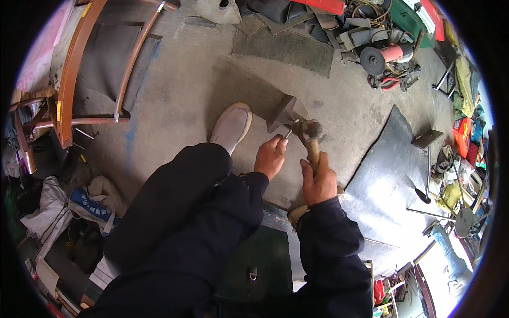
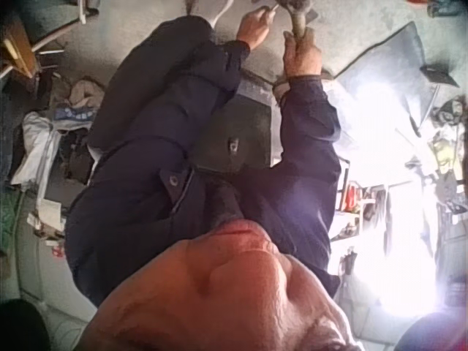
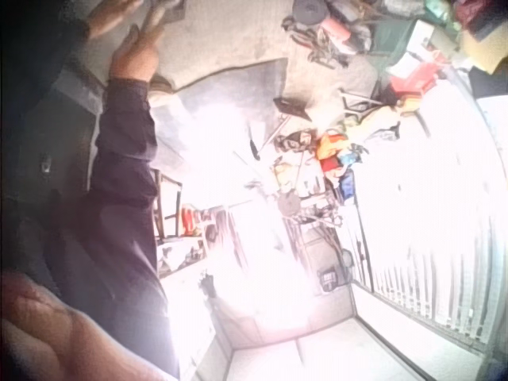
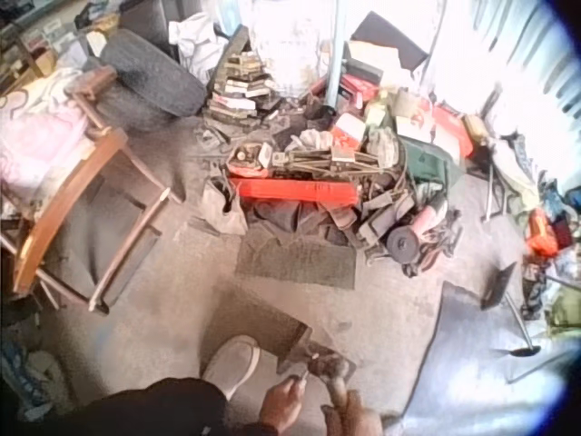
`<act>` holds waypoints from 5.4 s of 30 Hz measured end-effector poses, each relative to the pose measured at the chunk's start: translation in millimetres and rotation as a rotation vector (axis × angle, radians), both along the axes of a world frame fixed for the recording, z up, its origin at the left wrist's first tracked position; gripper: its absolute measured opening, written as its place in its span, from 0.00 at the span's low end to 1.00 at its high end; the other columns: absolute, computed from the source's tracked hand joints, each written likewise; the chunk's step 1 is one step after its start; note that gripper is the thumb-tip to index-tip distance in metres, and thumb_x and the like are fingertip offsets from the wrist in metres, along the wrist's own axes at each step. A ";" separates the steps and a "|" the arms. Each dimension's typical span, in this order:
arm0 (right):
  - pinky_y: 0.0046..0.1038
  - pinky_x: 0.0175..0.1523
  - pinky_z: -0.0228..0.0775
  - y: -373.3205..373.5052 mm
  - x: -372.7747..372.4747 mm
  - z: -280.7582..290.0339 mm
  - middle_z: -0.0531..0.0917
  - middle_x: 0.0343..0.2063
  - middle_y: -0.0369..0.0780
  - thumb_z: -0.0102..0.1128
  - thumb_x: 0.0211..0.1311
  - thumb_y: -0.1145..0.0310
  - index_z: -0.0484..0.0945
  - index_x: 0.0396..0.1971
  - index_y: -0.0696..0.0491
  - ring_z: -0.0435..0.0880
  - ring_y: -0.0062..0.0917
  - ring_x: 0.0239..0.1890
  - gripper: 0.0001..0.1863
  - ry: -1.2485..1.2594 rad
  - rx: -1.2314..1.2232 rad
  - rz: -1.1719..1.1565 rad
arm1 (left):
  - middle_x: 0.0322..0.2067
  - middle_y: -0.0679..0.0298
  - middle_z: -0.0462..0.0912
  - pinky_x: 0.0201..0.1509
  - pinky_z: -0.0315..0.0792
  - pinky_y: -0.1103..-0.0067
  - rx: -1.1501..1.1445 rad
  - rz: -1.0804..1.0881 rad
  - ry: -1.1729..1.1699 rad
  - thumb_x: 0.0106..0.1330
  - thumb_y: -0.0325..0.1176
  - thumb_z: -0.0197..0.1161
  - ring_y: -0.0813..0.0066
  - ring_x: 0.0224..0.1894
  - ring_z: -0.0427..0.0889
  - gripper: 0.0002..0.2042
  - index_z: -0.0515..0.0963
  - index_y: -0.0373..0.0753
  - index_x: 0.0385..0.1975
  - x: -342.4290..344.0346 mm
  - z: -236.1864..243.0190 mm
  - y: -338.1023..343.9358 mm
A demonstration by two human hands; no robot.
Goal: The person retrieves a metal hook and a hammer from a cluttered workshop floor, then repeatedly strikes the hook on a metal block to bend and shape it. The person also uses pliers to adjust the hook and moves between the floor and a workbench area.
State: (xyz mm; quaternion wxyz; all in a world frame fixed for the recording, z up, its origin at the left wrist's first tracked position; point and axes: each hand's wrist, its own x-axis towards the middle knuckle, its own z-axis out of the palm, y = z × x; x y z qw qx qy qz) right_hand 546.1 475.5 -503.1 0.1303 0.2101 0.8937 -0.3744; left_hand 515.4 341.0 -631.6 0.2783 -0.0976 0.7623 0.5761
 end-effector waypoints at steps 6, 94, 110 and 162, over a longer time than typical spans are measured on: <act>0.30 0.41 0.76 9.9 -18.2 35.0 0.84 0.31 0.49 0.61 0.70 0.71 0.74 0.47 0.59 0.85 0.31 0.32 0.11 0.235 -0.123 -0.233 | 0.21 0.64 0.67 0.35 0.65 0.73 0.165 -0.029 -0.010 0.78 0.42 0.52 0.73 0.26 0.65 0.19 0.70 0.37 0.25 -2.9 -5.1 -7.9; 0.34 0.36 0.72 1.7 -9.5 -0.6 0.82 0.27 0.48 0.61 0.71 0.63 0.75 0.43 0.59 0.83 0.35 0.28 0.13 -0.044 -0.056 -0.110 | 0.25 0.50 0.77 0.35 0.69 0.61 -0.090 0.043 0.021 0.75 0.39 0.56 0.48 0.31 0.76 0.12 0.74 0.36 0.35 5.6 -9.9 11.5; 0.49 0.33 0.71 15.5 -8.9 -2.0 0.81 0.24 0.57 0.61 0.69 0.64 0.69 0.44 0.56 0.81 0.58 0.31 0.15 -0.066 -0.022 -0.006 | 0.26 0.47 0.80 0.35 0.70 0.56 -0.126 0.013 0.071 0.75 0.41 0.55 0.38 0.34 0.79 0.11 0.75 0.39 0.38 3.7 -13.0 11.4; 0.40 0.28 0.71 -7.7 -4.4 -20.1 0.82 0.23 0.50 0.60 0.70 0.66 0.71 0.45 0.57 0.83 0.46 0.23 0.12 -0.042 0.033 -0.064 | 0.24 0.47 0.77 0.35 0.69 0.60 -0.062 -0.074 0.100 0.78 0.40 0.51 0.44 0.31 0.77 0.15 0.73 0.35 0.33 3.4 -10.8 5.8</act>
